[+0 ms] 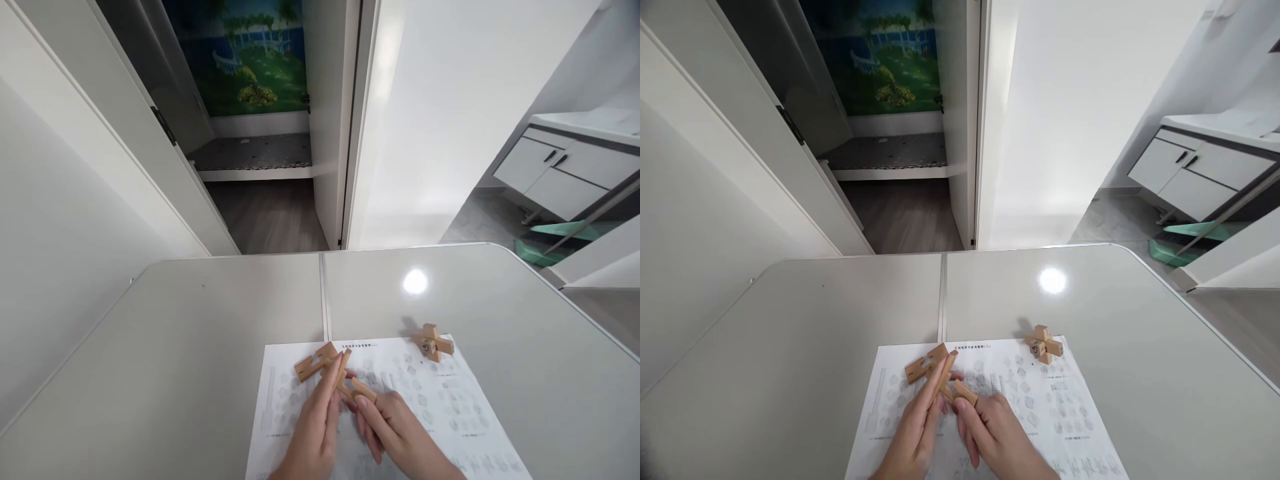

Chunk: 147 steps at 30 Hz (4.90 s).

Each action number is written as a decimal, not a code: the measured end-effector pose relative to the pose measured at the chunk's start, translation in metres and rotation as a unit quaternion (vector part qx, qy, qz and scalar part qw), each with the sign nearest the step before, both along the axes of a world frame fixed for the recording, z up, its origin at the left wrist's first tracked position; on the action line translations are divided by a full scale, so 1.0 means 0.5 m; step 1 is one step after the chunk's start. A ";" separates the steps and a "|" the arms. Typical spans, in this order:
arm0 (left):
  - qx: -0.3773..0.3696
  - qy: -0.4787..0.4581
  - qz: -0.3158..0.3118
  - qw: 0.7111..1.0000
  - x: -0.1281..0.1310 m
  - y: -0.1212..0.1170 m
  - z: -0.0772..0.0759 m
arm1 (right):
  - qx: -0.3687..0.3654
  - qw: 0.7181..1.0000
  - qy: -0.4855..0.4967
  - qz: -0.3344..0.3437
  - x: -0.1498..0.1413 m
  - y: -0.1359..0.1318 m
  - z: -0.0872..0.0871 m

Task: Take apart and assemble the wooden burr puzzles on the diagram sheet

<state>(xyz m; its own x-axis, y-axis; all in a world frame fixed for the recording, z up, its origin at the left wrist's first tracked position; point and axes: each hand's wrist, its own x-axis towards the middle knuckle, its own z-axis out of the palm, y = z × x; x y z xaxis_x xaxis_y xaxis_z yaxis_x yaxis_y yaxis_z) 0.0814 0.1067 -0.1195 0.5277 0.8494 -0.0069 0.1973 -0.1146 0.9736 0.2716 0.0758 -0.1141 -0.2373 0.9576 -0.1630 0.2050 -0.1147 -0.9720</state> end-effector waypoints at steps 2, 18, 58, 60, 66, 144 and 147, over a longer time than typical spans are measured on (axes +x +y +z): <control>0.003 -0.004 -0.003 1.000 -0.001 0.001 0.001 | 0.004 1.000 0.000 0.001 0.000 -0.001 -0.002; -0.020 -0.008 0.005 1.000 0.008 -0.003 0.009 | 0.002 1.000 0.002 -0.018 -0.004 0.000 -0.002; -0.176 -0.146 0.088 0.969 0.010 -0.005 0.034 | 0.013 0.999 0.035 0.019 0.005 -0.007 0.011; -0.248 -0.190 0.073 0.947 0.010 0.006 0.039 | 0.010 0.998 0.049 0.038 0.005 -0.007 0.014; -0.409 -0.322 0.052 0.852 0.018 0.020 0.048 | -0.008 0.994 0.074 0.081 0.006 -0.006 0.024; -0.464 -0.276 0.041 0.841 0.034 -0.008 0.011 | 0.030 0.987 0.118 0.106 0.009 -0.011 0.007; -0.463 -0.272 0.041 0.842 0.034 -0.009 0.010 | 0.033 0.988 0.115 0.102 0.010 -0.011 0.005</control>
<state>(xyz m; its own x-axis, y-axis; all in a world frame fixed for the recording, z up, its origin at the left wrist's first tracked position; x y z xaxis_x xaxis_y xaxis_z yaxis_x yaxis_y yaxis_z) 0.0982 0.1024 -0.1144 0.6070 0.6456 -0.4635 -0.3361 0.7370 0.5865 0.2768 0.0703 -0.1115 -0.4499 0.8928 -0.0216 -0.0090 -0.0287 -0.9995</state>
